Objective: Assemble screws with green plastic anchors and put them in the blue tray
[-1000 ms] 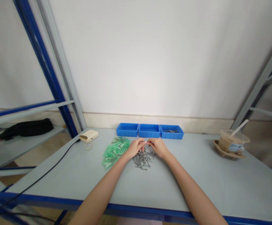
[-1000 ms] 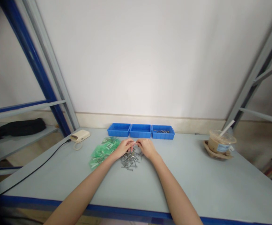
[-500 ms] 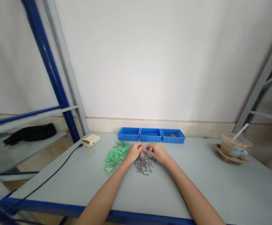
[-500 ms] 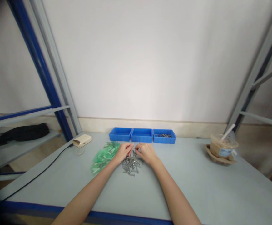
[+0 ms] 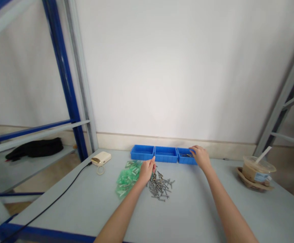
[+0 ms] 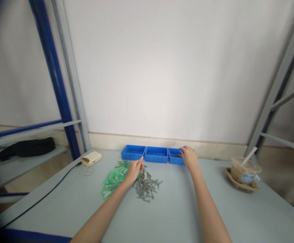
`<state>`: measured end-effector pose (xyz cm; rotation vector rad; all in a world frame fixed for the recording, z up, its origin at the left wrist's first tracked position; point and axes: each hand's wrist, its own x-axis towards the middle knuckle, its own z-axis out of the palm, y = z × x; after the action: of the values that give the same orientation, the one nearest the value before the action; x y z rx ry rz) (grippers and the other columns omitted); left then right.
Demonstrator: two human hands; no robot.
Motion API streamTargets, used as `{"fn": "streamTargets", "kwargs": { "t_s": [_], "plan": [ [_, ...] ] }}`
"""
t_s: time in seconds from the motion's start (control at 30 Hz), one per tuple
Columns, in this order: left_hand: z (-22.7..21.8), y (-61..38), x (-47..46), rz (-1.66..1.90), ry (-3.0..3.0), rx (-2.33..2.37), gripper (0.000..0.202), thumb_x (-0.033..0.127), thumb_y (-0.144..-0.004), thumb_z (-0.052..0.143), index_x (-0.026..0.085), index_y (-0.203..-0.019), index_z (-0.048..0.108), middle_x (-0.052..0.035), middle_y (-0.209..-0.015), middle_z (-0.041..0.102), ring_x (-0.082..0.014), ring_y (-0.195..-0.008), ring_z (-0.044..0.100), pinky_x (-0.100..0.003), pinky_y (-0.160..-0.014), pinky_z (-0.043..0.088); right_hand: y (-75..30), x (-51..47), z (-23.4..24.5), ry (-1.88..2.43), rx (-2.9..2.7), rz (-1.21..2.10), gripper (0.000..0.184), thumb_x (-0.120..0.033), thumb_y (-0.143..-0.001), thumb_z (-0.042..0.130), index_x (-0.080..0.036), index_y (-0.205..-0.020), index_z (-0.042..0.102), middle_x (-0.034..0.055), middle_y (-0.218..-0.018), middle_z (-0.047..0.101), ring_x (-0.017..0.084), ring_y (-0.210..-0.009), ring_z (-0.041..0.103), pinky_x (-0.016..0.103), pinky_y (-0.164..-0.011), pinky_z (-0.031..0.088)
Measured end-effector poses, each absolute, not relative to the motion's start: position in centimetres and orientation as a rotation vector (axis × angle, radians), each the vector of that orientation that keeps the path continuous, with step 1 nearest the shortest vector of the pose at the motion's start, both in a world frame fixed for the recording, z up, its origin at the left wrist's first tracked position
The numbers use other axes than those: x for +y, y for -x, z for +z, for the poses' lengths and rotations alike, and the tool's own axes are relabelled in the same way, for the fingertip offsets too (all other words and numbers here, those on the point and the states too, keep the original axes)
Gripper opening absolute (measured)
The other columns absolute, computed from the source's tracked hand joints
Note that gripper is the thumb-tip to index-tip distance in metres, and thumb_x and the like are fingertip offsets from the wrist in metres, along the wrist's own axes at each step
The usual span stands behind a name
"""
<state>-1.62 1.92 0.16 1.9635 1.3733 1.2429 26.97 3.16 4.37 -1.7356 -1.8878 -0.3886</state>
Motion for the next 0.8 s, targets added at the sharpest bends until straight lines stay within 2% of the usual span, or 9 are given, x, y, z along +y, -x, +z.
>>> {"fn": "streamTargets", "kwargs": {
  "t_s": [0.1,0.23,0.33,0.5,0.67,0.8],
  "plan": [
    [0.3,1.7,1.6,1.296,-1.963,1.364,0.061,0.057,-0.086,0.018,0.018,-0.049,0.048,0.0005,-0.040,0.049,-0.0132,-0.044,0.051,-0.024,-0.056,0.039,-22.5,1.8,2.5,1.545,-1.993,-0.189,0.029,-0.023,-0.087,0.037,-0.022,-0.097,0.064,0.0039,-0.097,0.063,0.016,-0.090,0.056,0.027,-0.077,0.039],
    [0.3,1.6,1.3,1.325,-2.007,1.365,0.059,0.054,-0.087,0.019,0.018,-0.048,0.046,0.0013,-0.039,0.046,-0.0126,-0.042,0.048,-0.024,-0.054,0.037,-16.2,-0.4,0.5,1.510,-2.227,-0.099,0.022,-0.033,-0.084,0.048,-0.024,-0.090,0.067,0.0028,-0.095,0.065,0.021,-0.094,0.053,0.032,-0.079,0.035],
    [0.3,1.5,1.2,1.287,-2.061,1.357,0.058,0.052,-0.088,0.020,0.018,-0.049,0.046,0.0015,-0.040,0.046,-0.0125,-0.043,0.048,-0.024,-0.055,0.036,-13.8,-0.9,0.3,1.500,-2.307,-0.094,0.017,-0.031,-0.080,0.055,-0.024,-0.088,0.068,0.0039,-0.093,0.066,0.022,-0.093,0.052,0.031,-0.079,0.032],
    [0.5,1.4,1.0,1.253,-2.138,1.365,0.055,0.048,-0.089,0.023,0.018,-0.049,0.047,0.0013,-0.041,0.046,-0.0125,-0.044,0.048,-0.024,-0.055,0.035,-14.0,-0.7,0.3,1.534,-2.332,-0.087,0.014,-0.023,-0.080,0.054,-0.023,-0.080,0.068,0.0034,-0.086,0.066,0.020,-0.090,0.053,0.030,-0.077,0.031],
    [0.6,1.2,0.7,1.237,-2.208,1.393,0.053,0.043,-0.090,0.024,0.018,-0.049,0.047,0.0006,-0.043,0.048,-0.0127,-0.045,0.048,-0.024,-0.055,0.033,-15.1,-0.6,-0.5,1.581,-2.256,-0.034,0.014,-0.025,-0.080,0.054,-0.022,-0.084,0.067,0.0048,-0.098,0.063,0.021,-0.098,0.050,0.030,-0.078,0.032],
    [0.5,1.2,0.5,1.168,-2.281,1.409,0.054,0.041,-0.091,0.024,0.018,-0.047,0.047,0.0002,-0.044,0.049,-0.0129,-0.047,0.048,-0.024,-0.056,0.033,-15.7,-0.4,-0.9,1.624,-2.201,0.064,0.010,-0.024,-0.080,0.055,-0.021,-0.081,0.065,0.0039,-0.096,0.063,0.020,-0.098,0.052,0.029,-0.079,0.033]
  ]
}}
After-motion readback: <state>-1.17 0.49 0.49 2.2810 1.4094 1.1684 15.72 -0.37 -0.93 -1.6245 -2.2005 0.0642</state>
